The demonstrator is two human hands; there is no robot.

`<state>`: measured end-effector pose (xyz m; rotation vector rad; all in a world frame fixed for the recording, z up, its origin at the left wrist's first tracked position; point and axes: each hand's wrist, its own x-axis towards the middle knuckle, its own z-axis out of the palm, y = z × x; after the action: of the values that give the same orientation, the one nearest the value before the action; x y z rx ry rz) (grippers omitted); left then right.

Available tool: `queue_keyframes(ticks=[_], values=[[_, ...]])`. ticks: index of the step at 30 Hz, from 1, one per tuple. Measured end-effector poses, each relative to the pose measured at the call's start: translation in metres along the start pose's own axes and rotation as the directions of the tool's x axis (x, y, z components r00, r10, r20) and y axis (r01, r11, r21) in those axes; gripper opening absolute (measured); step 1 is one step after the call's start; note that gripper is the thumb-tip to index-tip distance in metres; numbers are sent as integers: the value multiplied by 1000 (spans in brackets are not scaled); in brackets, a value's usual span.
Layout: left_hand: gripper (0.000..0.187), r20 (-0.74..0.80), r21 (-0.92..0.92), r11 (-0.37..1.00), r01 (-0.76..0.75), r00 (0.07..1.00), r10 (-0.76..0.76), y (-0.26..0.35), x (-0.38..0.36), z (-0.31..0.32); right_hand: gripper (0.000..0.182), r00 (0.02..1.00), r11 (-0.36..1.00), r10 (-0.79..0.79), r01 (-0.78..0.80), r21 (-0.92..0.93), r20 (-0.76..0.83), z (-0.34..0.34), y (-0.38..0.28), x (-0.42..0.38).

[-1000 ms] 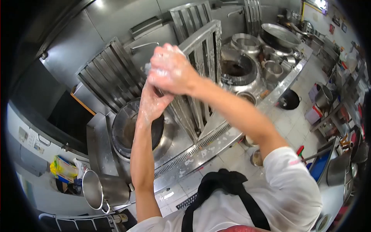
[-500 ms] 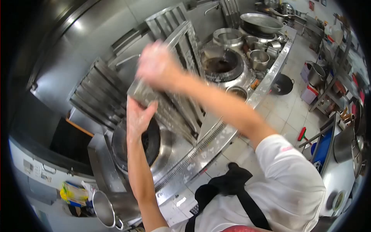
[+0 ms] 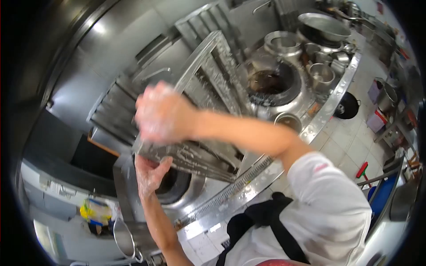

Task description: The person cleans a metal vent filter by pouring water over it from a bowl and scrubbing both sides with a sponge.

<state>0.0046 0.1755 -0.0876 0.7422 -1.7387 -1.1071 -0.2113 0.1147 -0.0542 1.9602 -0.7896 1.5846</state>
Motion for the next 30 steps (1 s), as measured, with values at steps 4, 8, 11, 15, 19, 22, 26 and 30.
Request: queue_keyframes(ticks=[4,8,11,15,19,22,26,30], values=[[65,-97,87,996,30,995,-22,-7,-2,-12,11,993,812,-2,70,-579,119,-14,168,-1],[61,-215,174,974,148,970,-109,3,-13,-27,26,774,802,594,-591,87,-217,-14,275,-55],[56,-270,232,954,189,955,-123,4,-39,-72,31,615,546,786,-738,398,64,-7,210,-178],[49,-331,294,940,172,941,-68,18,-66,-109,24,411,459,841,-886,-64,353,52,149,-449],[52,-449,225,970,93,893,18,4,-77,-132,46,281,562,825,-491,-666,490,6,44,-522],[55,-500,286,955,83,863,75,10,-108,-149,72,106,404,875,-696,-594,472,1,35,-540],[49,-394,373,926,-60,893,216,22,-119,-158,69,-352,-375,820,-926,-41,451,-23,97,-564],[50,-281,442,893,-86,932,229,25,-131,-180,34,-359,-472,879,-746,470,313,-73,76,-518]])
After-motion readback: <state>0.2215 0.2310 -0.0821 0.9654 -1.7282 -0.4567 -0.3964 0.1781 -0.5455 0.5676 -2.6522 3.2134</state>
